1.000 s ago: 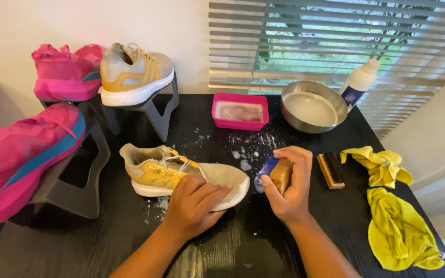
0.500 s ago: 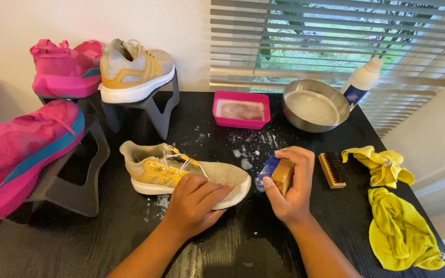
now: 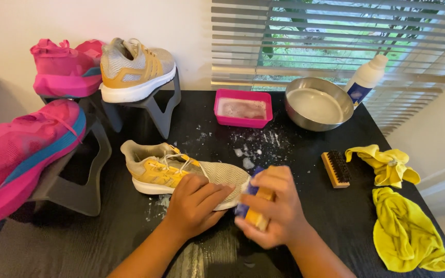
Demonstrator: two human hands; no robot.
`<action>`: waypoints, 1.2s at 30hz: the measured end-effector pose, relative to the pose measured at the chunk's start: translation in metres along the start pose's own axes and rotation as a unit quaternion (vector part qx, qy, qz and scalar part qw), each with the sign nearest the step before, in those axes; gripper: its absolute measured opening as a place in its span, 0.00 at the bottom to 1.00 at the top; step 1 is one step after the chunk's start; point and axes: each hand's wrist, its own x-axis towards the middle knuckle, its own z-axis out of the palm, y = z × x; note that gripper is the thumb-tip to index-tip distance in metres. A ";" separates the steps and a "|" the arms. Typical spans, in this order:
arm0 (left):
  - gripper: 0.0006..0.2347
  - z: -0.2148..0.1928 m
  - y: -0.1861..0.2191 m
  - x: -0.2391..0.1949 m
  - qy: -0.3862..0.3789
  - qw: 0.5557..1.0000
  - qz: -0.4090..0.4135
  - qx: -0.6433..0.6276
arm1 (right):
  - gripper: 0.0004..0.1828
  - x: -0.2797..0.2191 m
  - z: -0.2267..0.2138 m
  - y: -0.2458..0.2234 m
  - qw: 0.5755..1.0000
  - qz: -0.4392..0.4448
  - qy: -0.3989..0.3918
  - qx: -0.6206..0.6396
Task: The person scrubs a yellow and white sneaker with a brush and cleaning solution, then wipes it with a yellow cloth. The person holds the shoe steady with one hand while scrubbing with the other, then uses the cloth to remove excess foam and moisture.
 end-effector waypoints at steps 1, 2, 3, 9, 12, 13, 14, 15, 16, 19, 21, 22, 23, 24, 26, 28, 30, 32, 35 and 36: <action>0.12 -0.001 -0.002 0.000 0.000 1.000 0.001 -0.001 | 0.16 -0.003 0.002 0.006 1.000 0.001 0.000 -0.001; 0.11 -0.001 -0.003 -0.001 0.000 1.000 -0.006 0.008 | 0.15 -0.006 0.005 0.012 0.996 0.084 0.007 -0.019; 0.10 0.000 -0.004 0.000 0.002 1.000 -0.012 0.016 | 0.13 -0.009 0.005 0.019 0.985 0.167 0.013 -0.040; 0.11 -0.003 -0.003 0.001 -0.013 1.000 -0.010 0.010 | 0.17 0.000 -0.003 0.004 0.999 -0.001 0.013 0.034; 0.11 -0.002 -0.003 0.001 0.003 1.000 -0.018 0.021 | 0.12 0.001 0.002 0.008 0.999 0.046 -0.005 -0.001; 0.11 -0.001 -0.002 0.001 0.002 1.000 -0.018 0.017 | 0.12 -0.001 -0.001 0.011 0.999 0.051 -0.005 -0.003; 0.11 -0.001 -0.002 0.000 0.002 1.000 -0.015 0.016 | 0.11 -0.002 -0.003 0.013 0.990 0.135 0.020 -0.034; 0.11 -0.001 -0.004 0.001 0.006 1.000 -0.012 0.021 | 0.10 0.000 -0.004 0.019 0.974 0.212 0.045 -0.063; 0.11 -0.003 -0.002 0.002 0.007 1.000 -0.012 0.023 | 0.10 -0.001 -0.005 0.016 0.975 0.210 0.045 -0.063; 0.12 -0.003 -0.002 0.006 -0.006 1.000 -0.015 0.016 | 0.10 0.001 -0.006 0.008 0.991 0.106 0.082 -0.010; 0.11 -0.001 -0.002 0.002 0.001 1.000 -0.004 0.022 | 0.16 0.005 -0.003 0.000 0.999 -0.022 -0.030 -0.005; 0.11 0.001 -0.001 -0.001 -0.002 1.000 -0.006 0.021 | 0.16 0.001 -0.002 0.003 0.999 -0.018 -0.031 -0.002; 0.11 0.002 -0.002 -0.001 -0.001 1.000 -0.011 0.023 | 0.15 -0.002 0.001 0.008 0.997 0.079 -0.011 0.001; 0.11 0.003 -0.004 -0.001 0.000 1.000 -0.016 0.025 | 0.14 -0.004 0.003 0.013 0.984 0.176 0.007 0.005; 0.08 0.005 -0.001 0.007 0.048 0.998 -0.022 0.020 | 0.11 -0.006 -0.003 0.027 0.987 0.152 0.049 -0.024; 0.07 0.006 0.002 0.010 0.095 0.995 -0.027 0.011 | 0.08 -0.008 -0.005 0.027 0.986 0.129 0.090 -0.055; 0.06 0.005 0.004 0.011 0.091 0.995 -0.026 0.005 | 0.14 -0.006 -0.004 0.015 0.993 0.073 0.090 0.024; 0.06 0.006 0.003 0.010 0.096 0.995 -0.027 0.006 | 0.15 -0.004 0.004 0.011 0.996 0.043 0.062 0.037; 0.05 0.006 0.001 0.008 0.096 0.995 -0.025 0.007 | 0.15 -0.011 0.010 0.021 0.997 0.051 0.049 0.020; 0.04 0.006 0.000 0.008 0.096 0.995 -0.025 0.013 | 0.13 -0.014 0.011 0.028 0.995 0.084 0.058 -0.007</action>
